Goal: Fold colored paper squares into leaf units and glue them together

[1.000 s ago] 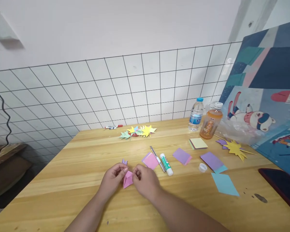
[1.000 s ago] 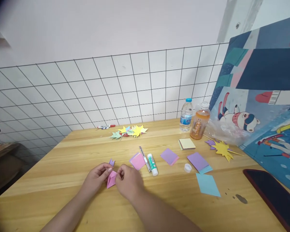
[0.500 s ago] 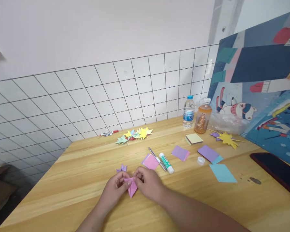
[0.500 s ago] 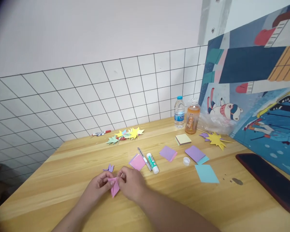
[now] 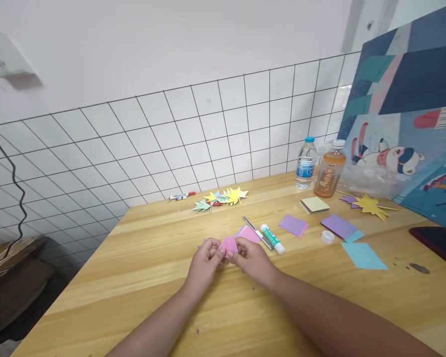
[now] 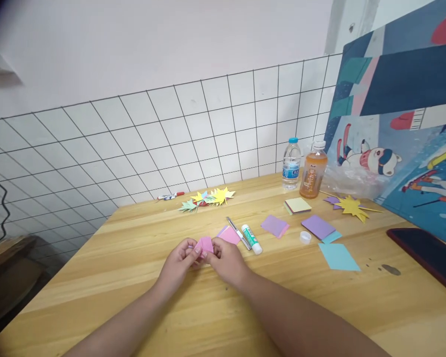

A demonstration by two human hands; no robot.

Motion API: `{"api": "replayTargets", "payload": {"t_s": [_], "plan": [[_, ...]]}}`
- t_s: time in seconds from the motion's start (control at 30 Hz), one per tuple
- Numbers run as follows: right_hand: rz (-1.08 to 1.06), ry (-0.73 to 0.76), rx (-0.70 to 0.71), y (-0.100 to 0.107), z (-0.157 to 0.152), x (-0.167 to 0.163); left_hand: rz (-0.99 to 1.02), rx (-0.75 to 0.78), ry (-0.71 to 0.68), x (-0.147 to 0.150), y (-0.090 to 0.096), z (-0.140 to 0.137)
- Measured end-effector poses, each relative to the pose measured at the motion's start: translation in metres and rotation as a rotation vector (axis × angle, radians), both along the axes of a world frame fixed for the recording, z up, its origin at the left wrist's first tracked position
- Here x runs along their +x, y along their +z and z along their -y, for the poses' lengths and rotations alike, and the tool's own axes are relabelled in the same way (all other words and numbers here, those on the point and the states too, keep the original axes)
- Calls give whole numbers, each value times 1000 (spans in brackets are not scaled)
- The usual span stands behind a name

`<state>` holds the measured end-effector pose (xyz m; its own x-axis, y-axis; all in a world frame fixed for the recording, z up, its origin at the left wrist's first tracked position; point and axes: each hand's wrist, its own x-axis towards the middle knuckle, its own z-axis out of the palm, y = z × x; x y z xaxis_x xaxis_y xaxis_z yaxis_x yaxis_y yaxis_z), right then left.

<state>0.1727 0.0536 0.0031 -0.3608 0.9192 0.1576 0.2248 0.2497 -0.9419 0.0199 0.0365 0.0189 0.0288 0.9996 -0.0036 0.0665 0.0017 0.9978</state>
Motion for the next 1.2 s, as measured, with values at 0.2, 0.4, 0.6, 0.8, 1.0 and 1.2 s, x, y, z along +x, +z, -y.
{"api": "replayTargets", "payload": {"t_s": [0.2, 0.4, 0.6, 0.8, 1.0, 1.2], "plan": [[-28, -114, 77, -2, -12, 11, -26, -39, -62, 4, 4, -4], [-95, -71, 86, -3, -15, 7, -3, -120, -108, -9, -4, -5], [-75, -80, 184, 7, -13, 8, 72, -168, -160, -16, -4, -13], [-3, 14, 157, 3, -11, 5, 95, -176, -180, -12, -4, -12], [41, -1, 169, 3, -11, 7, 2, -138, -149, -6, 0, -8], [-23, -63, 97, 3, -6, 6, -80, -108, -179, -7, -4, -7]]}}
